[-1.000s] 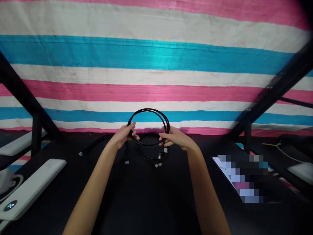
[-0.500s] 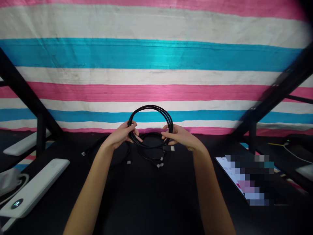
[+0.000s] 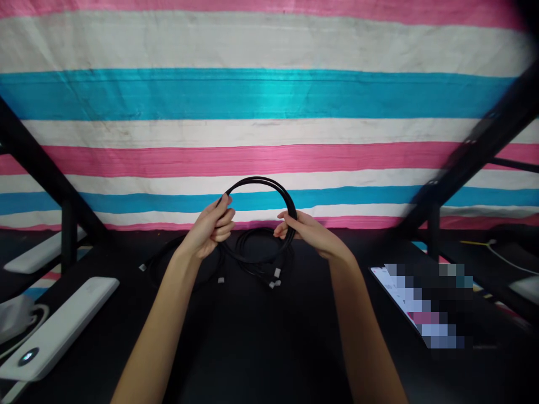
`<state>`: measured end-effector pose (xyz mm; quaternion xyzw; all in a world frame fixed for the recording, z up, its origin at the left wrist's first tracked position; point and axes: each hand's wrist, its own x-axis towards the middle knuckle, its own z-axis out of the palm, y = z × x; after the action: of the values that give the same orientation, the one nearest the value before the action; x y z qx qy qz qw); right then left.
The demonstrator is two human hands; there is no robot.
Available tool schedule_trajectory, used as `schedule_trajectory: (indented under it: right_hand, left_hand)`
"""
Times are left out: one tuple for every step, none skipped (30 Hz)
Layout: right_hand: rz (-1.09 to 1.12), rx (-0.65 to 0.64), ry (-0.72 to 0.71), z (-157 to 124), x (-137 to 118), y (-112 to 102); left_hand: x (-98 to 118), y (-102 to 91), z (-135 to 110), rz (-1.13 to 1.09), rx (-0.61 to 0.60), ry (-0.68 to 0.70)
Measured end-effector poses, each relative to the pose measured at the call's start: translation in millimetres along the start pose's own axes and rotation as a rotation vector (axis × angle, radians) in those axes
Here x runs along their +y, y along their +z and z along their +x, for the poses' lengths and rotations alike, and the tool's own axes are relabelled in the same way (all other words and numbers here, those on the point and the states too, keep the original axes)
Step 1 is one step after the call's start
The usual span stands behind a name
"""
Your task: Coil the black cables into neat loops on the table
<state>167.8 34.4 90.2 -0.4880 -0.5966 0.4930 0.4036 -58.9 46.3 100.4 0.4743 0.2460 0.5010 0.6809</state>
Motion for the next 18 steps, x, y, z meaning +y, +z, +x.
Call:
schedule_trajectory:
  right_hand:
    - [0.036,0.003,-0.006,-1,-2,1]
    - [0.067,0.007,-0.024,-3,-5,2]
    - [0.098,0.011,-0.049,-4,-8,4]
    - [0.135,0.012,-0.077,-5,-10,4]
    - [0.177,0.01,-0.101,-6,-13,5]
    - [0.222,0.003,-0.119,-8,-15,6]
    - [0.269,-0.01,-0.13,-10,-18,6]
    - [0.311,-0.027,-0.131,-11,-20,7]
    - [0.348,-0.048,-0.124,-13,-23,7]
    - [0.374,-0.07,-0.113,-15,-26,7]
    - [0.39,-0.085,-0.106,-17,-28,7]
    - [0.398,-0.09,-0.104,-18,-30,7]
    - [0.404,-0.079,-0.105,-19,-32,7]
    - [0.409,-0.053,-0.108,-20,-33,8]
    - [0.417,-0.012,-0.113,-20,-33,8]
    - [0.427,0.034,-0.118,-19,-34,8]
    - [0.437,0.077,-0.123,-18,-34,8]
    - [0.449,0.114,-0.128,-17,-34,8]
  left_hand:
    - [2,1.5,-2,-0.01,-0.009,0.005]
    - [5,2.4,-4,-0.014,-0.01,0.015]
    - [7,2.8,-5,-0.01,-0.003,0.027]
    - [8,2.7,-6,-0.001,0.005,0.038]
    - [9,2.2,-7,0.01,0.012,0.045]
    - [10,1.4,-7,0.021,0.014,0.048]
    - [10,0.5,-6,0.03,0.012,0.046]
    - [9,-0.4,-6,0.036,0.006,0.04]
    - [8,-1.0,-5,0.04,0.001,0.034]
    - [6,-1.2,-4,0.042,-0.002,0.027]
    - [4,-0.9,-3,0.045,-0.003,0.022]
    - [2,-0.1,-2,0.046,-0.003,0.019]
    - [0,1.2,-1,0.047,-0.004,0.023]
    - [-2,2.9,0,0.046,-0.005,0.03]
    - [-4,4.9,0,0.045,-0.005,0.042]
    - [-5,7.0,0,0.045,-0.004,0.055]
    - [-6,9.1,0,0.049,-0.005,0.069]
    - [-7,10.9,0,0.062,-0.007,0.082]
